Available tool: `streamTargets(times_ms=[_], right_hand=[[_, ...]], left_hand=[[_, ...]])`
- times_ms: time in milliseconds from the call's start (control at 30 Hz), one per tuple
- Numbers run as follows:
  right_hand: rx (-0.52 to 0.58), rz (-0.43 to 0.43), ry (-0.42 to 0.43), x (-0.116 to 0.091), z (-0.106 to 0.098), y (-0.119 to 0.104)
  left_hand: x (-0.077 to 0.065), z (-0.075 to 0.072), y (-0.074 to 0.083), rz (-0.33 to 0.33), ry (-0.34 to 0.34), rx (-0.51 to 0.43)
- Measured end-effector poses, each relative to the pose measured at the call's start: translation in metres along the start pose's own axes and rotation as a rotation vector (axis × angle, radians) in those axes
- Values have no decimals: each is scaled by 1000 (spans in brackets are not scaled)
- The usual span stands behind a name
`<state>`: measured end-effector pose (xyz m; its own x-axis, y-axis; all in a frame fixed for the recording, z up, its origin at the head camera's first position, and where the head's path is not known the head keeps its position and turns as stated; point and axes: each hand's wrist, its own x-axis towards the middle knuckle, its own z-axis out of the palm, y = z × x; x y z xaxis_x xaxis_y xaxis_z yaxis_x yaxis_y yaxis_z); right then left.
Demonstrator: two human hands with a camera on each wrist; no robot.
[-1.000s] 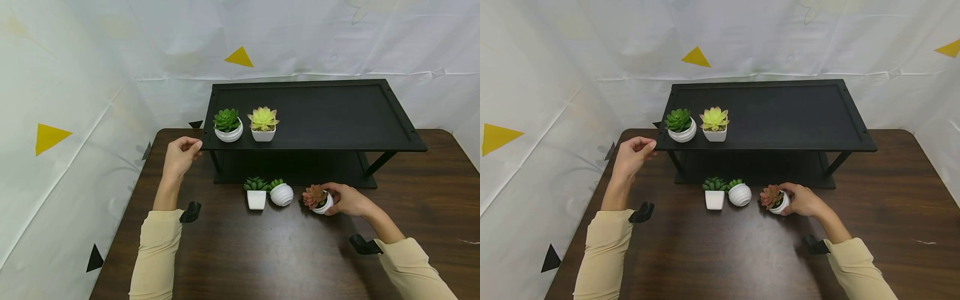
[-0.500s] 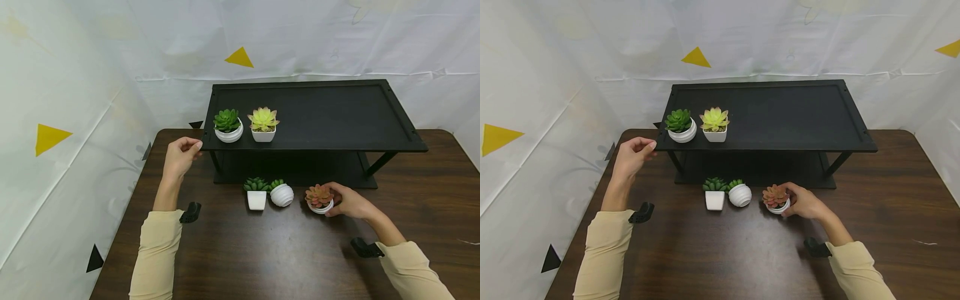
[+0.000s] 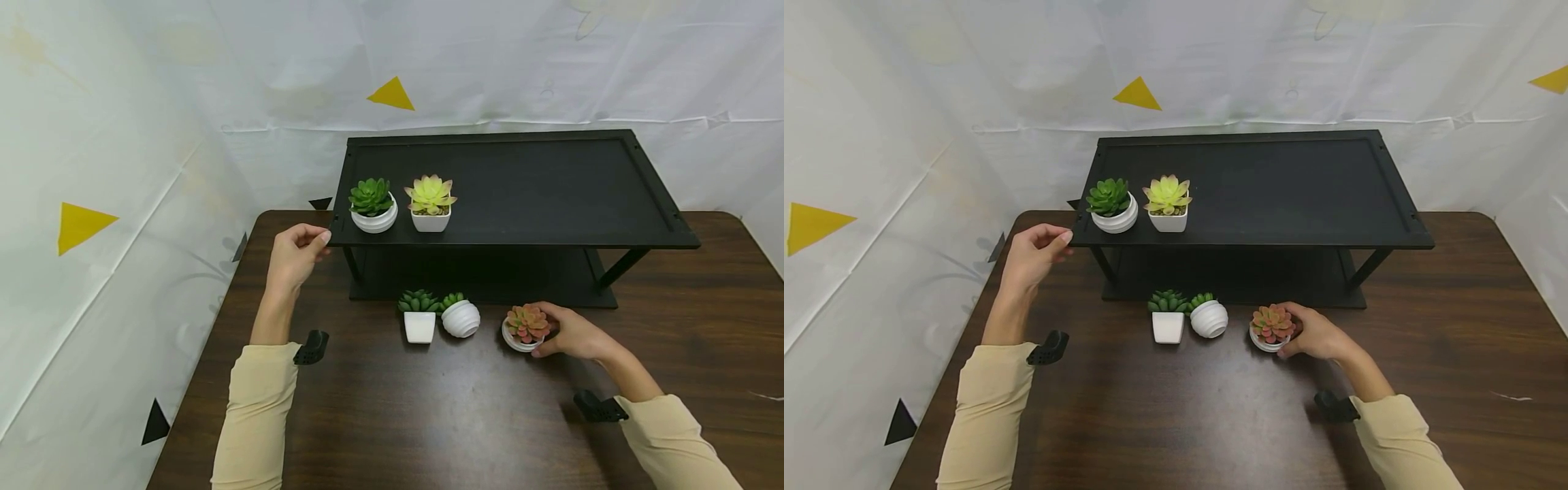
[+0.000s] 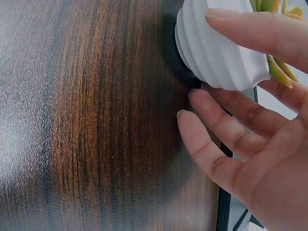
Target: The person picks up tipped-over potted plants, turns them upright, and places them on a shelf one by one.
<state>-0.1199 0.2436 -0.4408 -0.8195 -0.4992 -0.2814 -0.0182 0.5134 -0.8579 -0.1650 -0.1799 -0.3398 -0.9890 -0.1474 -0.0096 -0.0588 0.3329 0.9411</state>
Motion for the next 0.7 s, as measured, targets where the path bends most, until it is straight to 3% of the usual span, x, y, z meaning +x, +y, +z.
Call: streamTargets(times_ms=[700], right_hand=[[4, 1, 67, -2, 4, 6]], left_hand=[[-1, 0, 1, 0, 3, 4]])
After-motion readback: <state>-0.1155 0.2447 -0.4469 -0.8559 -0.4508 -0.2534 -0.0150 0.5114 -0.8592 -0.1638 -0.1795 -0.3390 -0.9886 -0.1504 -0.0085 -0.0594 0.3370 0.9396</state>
